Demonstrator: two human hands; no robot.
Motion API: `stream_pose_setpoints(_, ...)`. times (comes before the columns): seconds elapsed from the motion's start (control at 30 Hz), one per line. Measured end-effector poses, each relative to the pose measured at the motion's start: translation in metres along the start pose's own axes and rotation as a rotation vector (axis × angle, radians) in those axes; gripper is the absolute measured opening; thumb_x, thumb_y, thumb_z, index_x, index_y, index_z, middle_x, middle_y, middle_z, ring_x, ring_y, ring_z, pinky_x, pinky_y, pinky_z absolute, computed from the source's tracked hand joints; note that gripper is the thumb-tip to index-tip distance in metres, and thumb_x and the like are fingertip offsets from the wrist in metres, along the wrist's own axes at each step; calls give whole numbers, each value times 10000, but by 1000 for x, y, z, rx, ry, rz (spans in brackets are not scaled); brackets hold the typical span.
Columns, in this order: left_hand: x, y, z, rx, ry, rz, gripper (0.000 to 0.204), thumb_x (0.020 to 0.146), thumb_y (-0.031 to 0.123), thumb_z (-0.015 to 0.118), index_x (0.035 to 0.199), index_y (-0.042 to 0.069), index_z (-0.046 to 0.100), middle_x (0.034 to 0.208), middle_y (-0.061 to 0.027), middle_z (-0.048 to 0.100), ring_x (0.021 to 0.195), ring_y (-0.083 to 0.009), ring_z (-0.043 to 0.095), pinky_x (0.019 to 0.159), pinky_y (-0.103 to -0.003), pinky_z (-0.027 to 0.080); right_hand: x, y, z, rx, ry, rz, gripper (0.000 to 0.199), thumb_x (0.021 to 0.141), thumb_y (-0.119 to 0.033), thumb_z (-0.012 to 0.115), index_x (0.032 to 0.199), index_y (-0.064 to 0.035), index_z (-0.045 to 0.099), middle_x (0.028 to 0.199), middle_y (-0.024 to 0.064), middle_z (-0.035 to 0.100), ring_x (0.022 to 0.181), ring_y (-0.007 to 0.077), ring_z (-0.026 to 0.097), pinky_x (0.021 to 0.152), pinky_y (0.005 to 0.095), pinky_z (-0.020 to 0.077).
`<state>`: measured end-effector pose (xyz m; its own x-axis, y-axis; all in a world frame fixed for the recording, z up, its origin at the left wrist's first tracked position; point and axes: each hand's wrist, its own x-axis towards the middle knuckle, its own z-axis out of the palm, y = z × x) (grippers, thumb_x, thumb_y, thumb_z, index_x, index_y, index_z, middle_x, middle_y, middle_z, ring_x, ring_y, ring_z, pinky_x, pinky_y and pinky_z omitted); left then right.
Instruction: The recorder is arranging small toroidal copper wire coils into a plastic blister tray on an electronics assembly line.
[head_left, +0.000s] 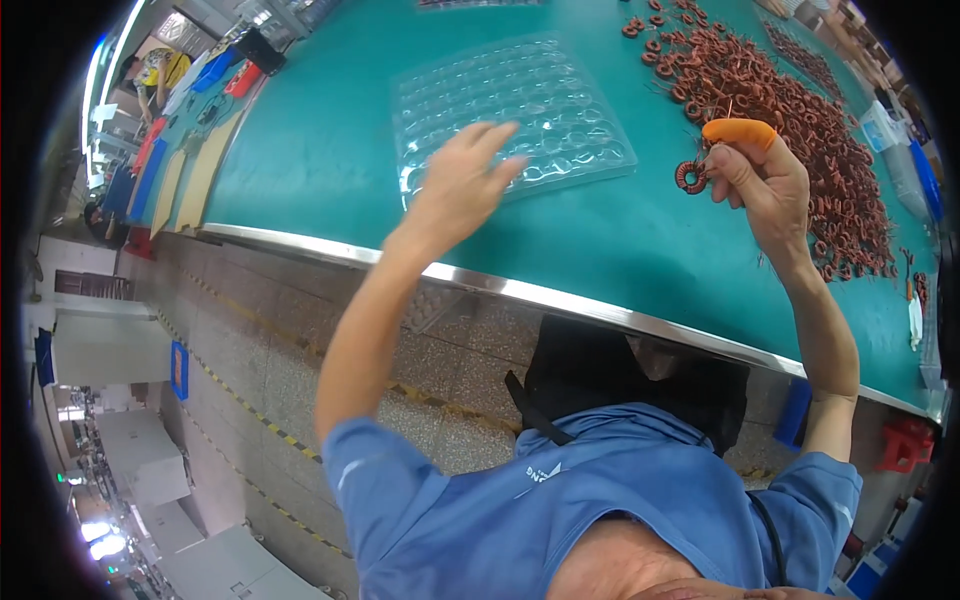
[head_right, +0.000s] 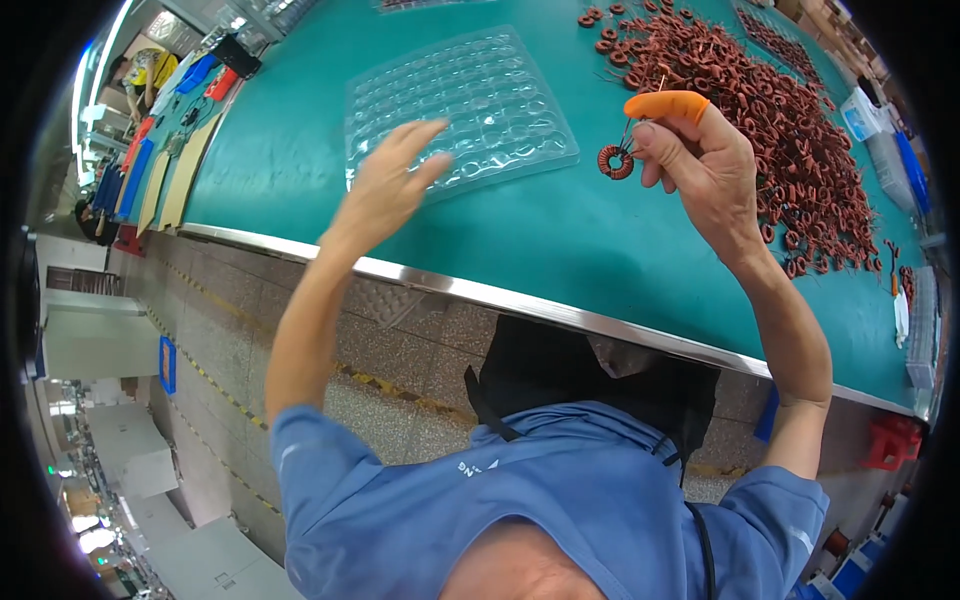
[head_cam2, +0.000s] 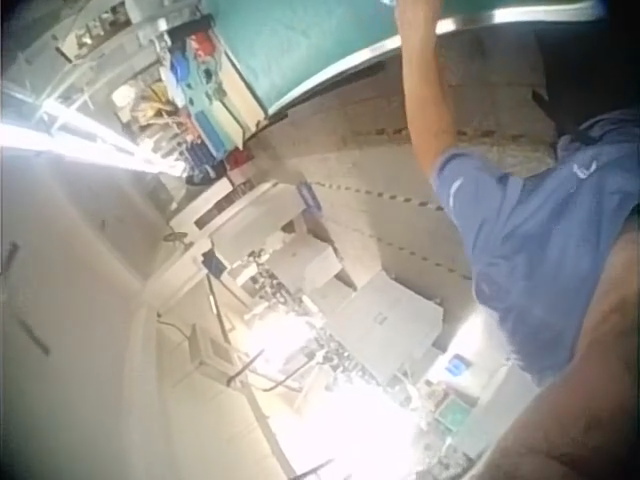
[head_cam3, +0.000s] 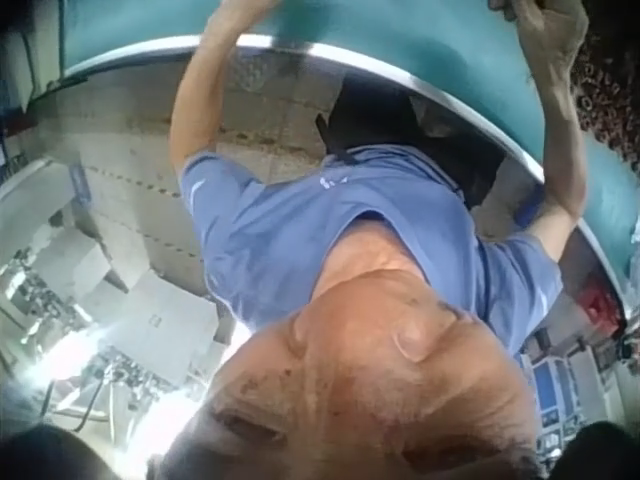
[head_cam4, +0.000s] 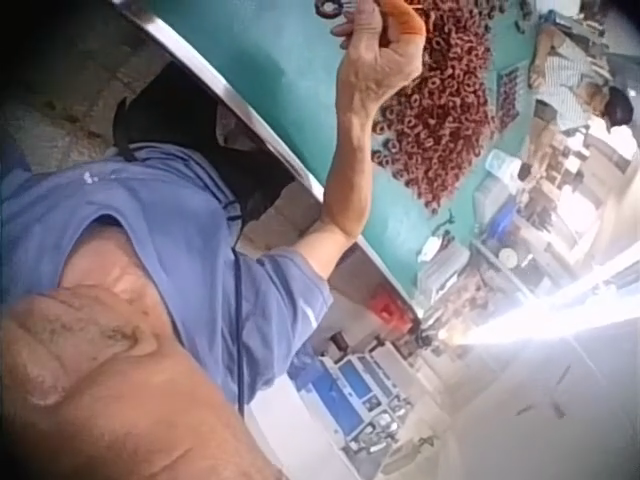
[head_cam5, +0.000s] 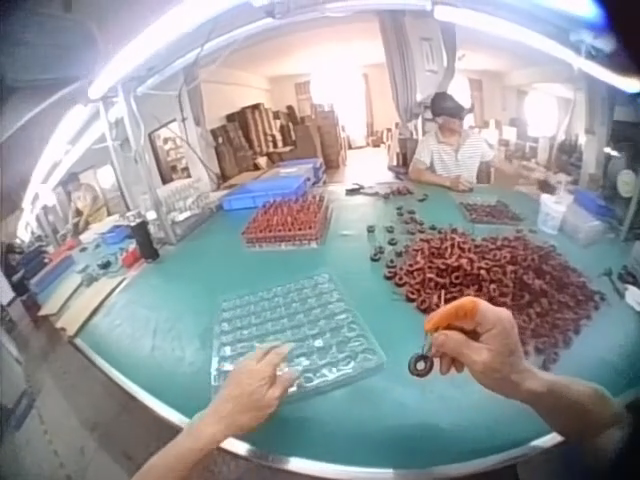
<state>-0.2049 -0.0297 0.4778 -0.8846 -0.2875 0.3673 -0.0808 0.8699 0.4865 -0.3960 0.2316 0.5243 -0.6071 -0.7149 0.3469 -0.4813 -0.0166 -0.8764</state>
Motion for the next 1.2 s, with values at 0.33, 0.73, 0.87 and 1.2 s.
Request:
stream_pose_setpoints(0.33,79,-57,51,177,-275,412,480,918,489,519,1228,139,622,1403,-187,451,1323,-343,386,1093,-467,297,-17,-21,-15,-64,6,-201,237,910,-128,653,1120,-19,641,793,31,665,618,59,591,516,170,427)
stream_pose_setpoints(0.73,35,-29,58,201,-226,318,404,912,426,576,1288,280,593,1456,-152,395,1356,-383,335,1098,-528,249,-12,-19,-18,-47,-32,-41,213,908,-108,624,1093,-3,642,801,33,667,614,57,583,526,180,426)
stream_pose_setpoints(0.87,22,13,62,72,-411,529,382,880,410,627,1246,302,621,1466,-112,396,1375,-349,323,1130,-551,208,25,-23,3,-146,-111,-89,209,905,-125,613,1070,-1,643,756,49,663,603,79,604,540,208,460)
stream_pose_setpoints(1.2,9,28,65,46,-313,589,378,880,435,602,1212,253,622,1424,-137,417,1307,-379,381,1075,-534,291,151,31,134,-38,-242,-220,207,917,-157,596,1051,-5,640,806,74,674,563,103,579,534,247,465)
